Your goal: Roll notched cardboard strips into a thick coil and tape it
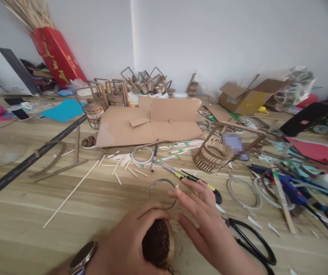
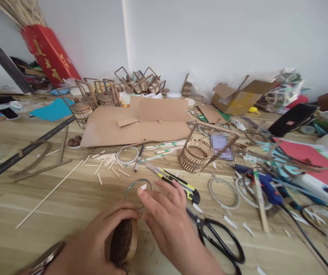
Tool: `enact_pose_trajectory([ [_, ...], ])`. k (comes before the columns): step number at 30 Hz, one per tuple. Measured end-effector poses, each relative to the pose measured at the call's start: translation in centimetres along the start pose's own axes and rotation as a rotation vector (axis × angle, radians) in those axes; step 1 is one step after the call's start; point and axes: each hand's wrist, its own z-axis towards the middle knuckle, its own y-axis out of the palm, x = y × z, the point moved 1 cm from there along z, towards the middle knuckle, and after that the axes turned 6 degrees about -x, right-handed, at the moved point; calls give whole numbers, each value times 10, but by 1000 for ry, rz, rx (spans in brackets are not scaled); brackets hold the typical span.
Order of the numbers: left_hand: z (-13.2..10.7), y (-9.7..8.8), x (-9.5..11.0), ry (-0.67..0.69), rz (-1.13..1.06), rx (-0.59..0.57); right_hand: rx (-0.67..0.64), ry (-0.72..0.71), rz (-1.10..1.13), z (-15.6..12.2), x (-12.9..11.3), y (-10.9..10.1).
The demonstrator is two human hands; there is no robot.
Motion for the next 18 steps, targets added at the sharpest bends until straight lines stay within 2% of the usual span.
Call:
enact_pose_trajectory([
  [4,1,2,-3,77,10,-13,-67,2,6,-4,2,9],
  [9,-3,3,-12,126,-65,108,-39,131,56,-8,15,6],
  [11,-4,2,-14,122,-101,133,28,229,220,-8,15,2],
  [14,-3,2,-13,102,-163,153,113,339,636,-10,9,-1],
  [16,-1,1,-11,63,-208,176,114,315,845,-11,0,0],
  [18,2,2,-9,15,-245,202,85,267,883,-11,-10,3],
])
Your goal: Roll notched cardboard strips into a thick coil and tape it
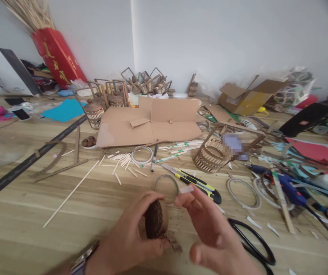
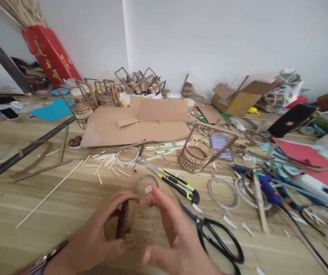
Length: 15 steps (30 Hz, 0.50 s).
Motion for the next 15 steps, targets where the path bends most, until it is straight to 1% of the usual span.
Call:
enact_pose_trajectory([
  [1,1,1,1,-21,-10,14,-12,-7,-34,-1,-1,5],
  [2,2,1,1,-34,-14,25,4,-28,-73,-1,-2,9],
  [6,2,3,2,-38,21,25,118,-89,-173,-1,-4,20],
  [11,0,2,3,-13,38,-58,182,-48,-149,1,-3,21],
  [15,0,1,0,-2,48,-79,188,-55,-140,2,-2,20],
])
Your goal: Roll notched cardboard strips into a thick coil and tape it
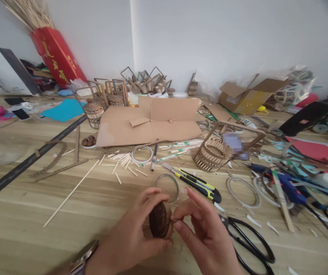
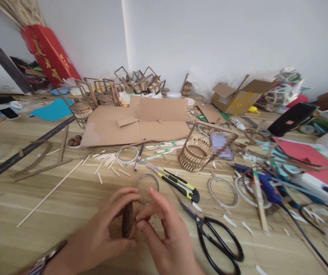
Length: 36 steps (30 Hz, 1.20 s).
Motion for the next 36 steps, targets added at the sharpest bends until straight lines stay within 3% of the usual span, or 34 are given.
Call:
enact_pose_trajectory([
  [15,-1,0,2,79,-98,-31,-25,-160,-146,-6,5,8],
  [25,0,1,4,77,-76,7,14,-67,-33,-2,-1,3],
  [28,-1,2,4,63,-72,4,12,15,132,2,-1,-6],
  [31,-1,2,1,46,-52,7,-2,202,357,3,4,-10],
  [36,1,3,-1,53,-74,-1,2,449,574,1,8,-3],
])
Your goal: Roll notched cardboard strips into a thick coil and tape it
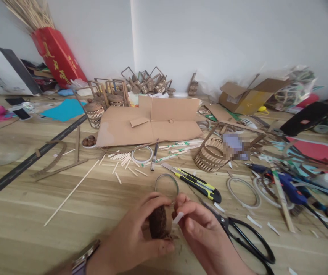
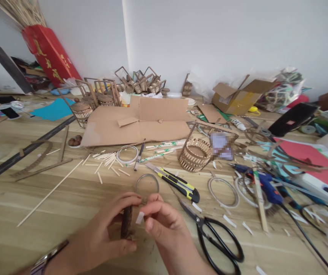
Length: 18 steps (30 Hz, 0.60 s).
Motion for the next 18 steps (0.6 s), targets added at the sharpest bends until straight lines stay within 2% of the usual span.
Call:
enact_pose_trajectory([
  [10,3,0,5,40,-66,-13,25,173,274,-4,11,16],
  [18,2,0,7,55,-36,-7,-9,200,262,-3,15,16],
])
